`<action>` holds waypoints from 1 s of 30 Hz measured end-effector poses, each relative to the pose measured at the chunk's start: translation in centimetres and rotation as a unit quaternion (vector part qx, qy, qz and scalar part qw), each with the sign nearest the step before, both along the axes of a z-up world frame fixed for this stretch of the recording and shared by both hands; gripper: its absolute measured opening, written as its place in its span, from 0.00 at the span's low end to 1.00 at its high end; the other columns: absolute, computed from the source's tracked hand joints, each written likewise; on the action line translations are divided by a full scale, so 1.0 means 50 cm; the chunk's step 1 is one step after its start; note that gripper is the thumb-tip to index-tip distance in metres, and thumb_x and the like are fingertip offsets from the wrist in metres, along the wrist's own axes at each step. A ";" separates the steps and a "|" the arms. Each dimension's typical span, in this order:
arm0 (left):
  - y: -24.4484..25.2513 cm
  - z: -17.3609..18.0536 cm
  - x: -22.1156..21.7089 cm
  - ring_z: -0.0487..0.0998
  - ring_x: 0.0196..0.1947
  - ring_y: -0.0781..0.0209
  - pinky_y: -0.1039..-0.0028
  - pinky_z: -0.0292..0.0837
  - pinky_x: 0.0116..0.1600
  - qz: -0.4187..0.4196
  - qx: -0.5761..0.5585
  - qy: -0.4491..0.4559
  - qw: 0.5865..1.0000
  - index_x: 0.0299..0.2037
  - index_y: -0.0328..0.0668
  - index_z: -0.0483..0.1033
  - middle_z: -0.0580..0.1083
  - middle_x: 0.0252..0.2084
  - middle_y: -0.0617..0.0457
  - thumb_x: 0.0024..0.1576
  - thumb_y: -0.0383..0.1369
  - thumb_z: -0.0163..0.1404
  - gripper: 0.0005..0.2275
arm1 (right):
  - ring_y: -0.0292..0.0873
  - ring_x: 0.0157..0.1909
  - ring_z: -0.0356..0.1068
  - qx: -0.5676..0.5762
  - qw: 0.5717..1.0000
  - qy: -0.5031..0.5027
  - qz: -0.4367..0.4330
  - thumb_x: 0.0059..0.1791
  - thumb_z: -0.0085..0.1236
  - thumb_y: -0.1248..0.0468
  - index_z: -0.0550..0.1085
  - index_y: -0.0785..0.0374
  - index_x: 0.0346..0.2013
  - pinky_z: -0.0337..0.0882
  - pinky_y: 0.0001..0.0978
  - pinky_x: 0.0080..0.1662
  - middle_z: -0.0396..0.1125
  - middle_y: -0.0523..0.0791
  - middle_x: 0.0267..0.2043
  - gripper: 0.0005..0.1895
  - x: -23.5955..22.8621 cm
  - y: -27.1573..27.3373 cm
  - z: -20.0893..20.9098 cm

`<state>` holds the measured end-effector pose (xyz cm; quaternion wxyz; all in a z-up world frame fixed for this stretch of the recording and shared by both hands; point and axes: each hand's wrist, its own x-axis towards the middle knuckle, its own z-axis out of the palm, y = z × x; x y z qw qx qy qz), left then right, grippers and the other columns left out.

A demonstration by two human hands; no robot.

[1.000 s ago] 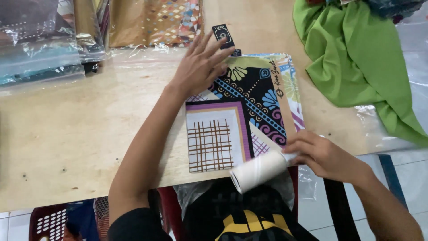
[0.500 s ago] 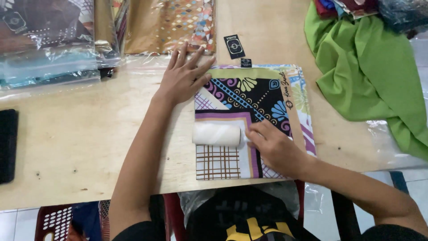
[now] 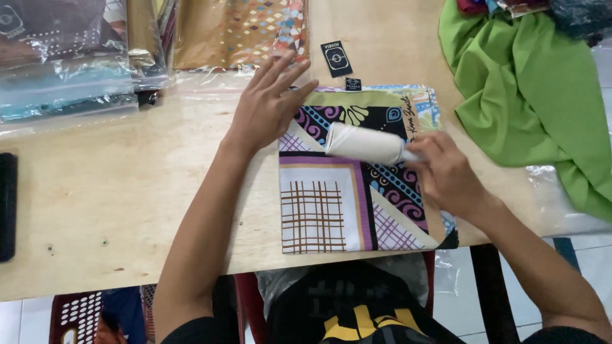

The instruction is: The person uses a white lint roller to roll over a folded patterned fabric on a wooden table. They flip the fabric over to roll the other side and then roll the fabric tightly around the lint roller to form a compact roll.

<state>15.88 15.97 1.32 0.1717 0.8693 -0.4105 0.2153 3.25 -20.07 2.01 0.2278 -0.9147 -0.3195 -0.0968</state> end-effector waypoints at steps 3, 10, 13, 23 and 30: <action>-0.040 0.008 -0.025 0.67 0.69 0.45 0.54 0.58 0.74 -0.030 -0.060 0.041 0.997 0.63 0.50 0.76 0.72 0.66 0.45 0.63 0.23 0.46 0.19 | 0.55 0.52 0.68 0.008 0.998 -0.036 -0.056 0.51 0.59 0.69 0.71 0.70 0.49 0.71 0.44 0.55 0.64 0.52 0.47 0.13 0.052 -0.050 -0.039; -0.057 -0.007 -0.034 0.62 0.73 0.49 0.55 0.47 0.76 -0.007 0.037 0.163 0.986 0.67 0.58 0.72 0.68 0.70 0.54 0.66 0.36 0.41 0.19 | 0.54 0.53 0.70 -0.008 0.998 -0.061 -0.031 0.52 0.60 0.61 0.74 0.66 0.43 0.71 0.42 0.57 0.65 0.48 0.47 0.11 0.035 -0.077 -0.046; -0.058 0.005 -0.038 0.62 0.73 0.50 0.56 0.46 0.76 -0.004 0.037 0.173 0.984 0.66 0.57 0.73 0.68 0.70 0.54 0.67 0.35 0.41 0.18 | 0.55 0.52 0.71 0.005 1.000 -0.005 -0.011 0.50 0.61 0.67 0.75 0.66 0.42 0.72 0.42 0.55 0.67 0.49 0.45 0.08 -0.018 -0.083 -0.012; -0.051 -0.008 -0.034 0.60 0.73 0.42 0.51 0.49 0.74 -0.053 0.065 0.111 0.990 0.71 0.49 0.65 0.66 0.71 0.45 0.70 0.37 0.35 0.20 | 0.45 0.50 0.70 -0.030 0.993 0.111 0.027 0.48 0.58 0.68 0.73 0.62 0.50 0.70 0.36 0.53 0.66 0.47 0.50 0.15 -0.152 -0.123 0.064; -0.116 0.089 -0.252 0.71 0.62 0.45 0.52 0.61 0.72 0.139 0.141 0.043 0.979 0.55 0.42 0.75 0.74 0.59 0.45 0.66 0.37 0.45 0.13 | 0.53 0.53 0.69 -0.016 0.999 0.015 -0.027 0.48 0.60 0.72 0.71 0.68 0.48 0.71 0.42 0.55 0.66 0.53 0.50 0.14 -0.078 -0.139 0.028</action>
